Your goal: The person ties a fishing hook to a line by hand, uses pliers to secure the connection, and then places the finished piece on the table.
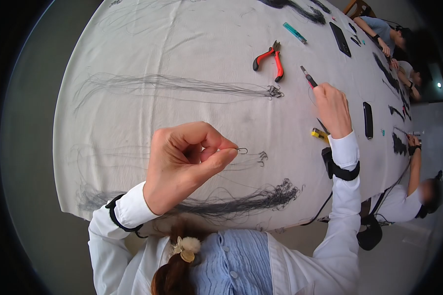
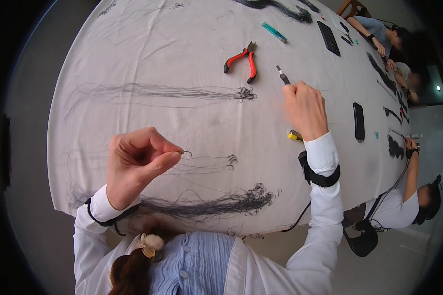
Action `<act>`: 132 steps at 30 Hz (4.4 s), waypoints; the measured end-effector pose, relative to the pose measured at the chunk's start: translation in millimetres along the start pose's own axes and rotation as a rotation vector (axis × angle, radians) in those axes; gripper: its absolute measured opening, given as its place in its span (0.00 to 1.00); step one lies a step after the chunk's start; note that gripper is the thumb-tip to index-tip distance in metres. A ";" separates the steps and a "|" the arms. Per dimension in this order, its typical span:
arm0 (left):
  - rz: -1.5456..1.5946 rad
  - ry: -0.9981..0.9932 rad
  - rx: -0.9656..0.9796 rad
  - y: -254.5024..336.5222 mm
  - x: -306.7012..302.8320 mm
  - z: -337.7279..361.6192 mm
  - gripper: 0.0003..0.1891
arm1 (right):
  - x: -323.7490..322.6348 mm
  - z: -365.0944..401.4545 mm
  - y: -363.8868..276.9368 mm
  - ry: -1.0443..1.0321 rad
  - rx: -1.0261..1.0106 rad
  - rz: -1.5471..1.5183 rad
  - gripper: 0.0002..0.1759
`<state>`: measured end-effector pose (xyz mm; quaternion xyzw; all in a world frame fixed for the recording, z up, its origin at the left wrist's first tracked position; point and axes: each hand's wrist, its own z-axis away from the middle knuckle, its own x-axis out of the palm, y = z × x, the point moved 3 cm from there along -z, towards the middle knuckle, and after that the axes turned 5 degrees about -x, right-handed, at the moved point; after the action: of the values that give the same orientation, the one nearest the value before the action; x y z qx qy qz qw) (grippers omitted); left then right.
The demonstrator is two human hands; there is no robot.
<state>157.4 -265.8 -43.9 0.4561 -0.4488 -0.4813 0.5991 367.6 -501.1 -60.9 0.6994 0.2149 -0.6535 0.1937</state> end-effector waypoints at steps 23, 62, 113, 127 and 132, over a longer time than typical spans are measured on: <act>0.034 0.126 0.004 2.9 -9.6 -2.4 0.11 | -37.5 108.9 -138.6 -1.007 -0.014 -1.879 0.20; 0.381 0.048 -0.167 -4.2 -3.4 2.0 0.08 | -28.1 108.9 -143.4 -0.717 -0.097 -1.478 0.17; 0.531 0.065 -0.099 -7.9 3.8 11.5 0.07 | -30.7 119.3 -167.8 -0.206 -0.237 -0.944 0.22; 0.414 -0.049 -0.119 -3.1 -0.3 5.5 0.07 | -32.4 117.4 -159.1 -0.362 -0.084 -1.200 0.13; 0.238 -0.106 -0.103 2.6 -0.3 0.1 0.13 | -30.4 119.1 -148.1 -0.387 -0.071 -1.285 0.17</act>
<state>157.7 -265.2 -41.4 0.3421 -0.5055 -0.4526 0.6500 185.0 -445.0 -37.5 0.2958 0.5713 -0.7452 -0.1758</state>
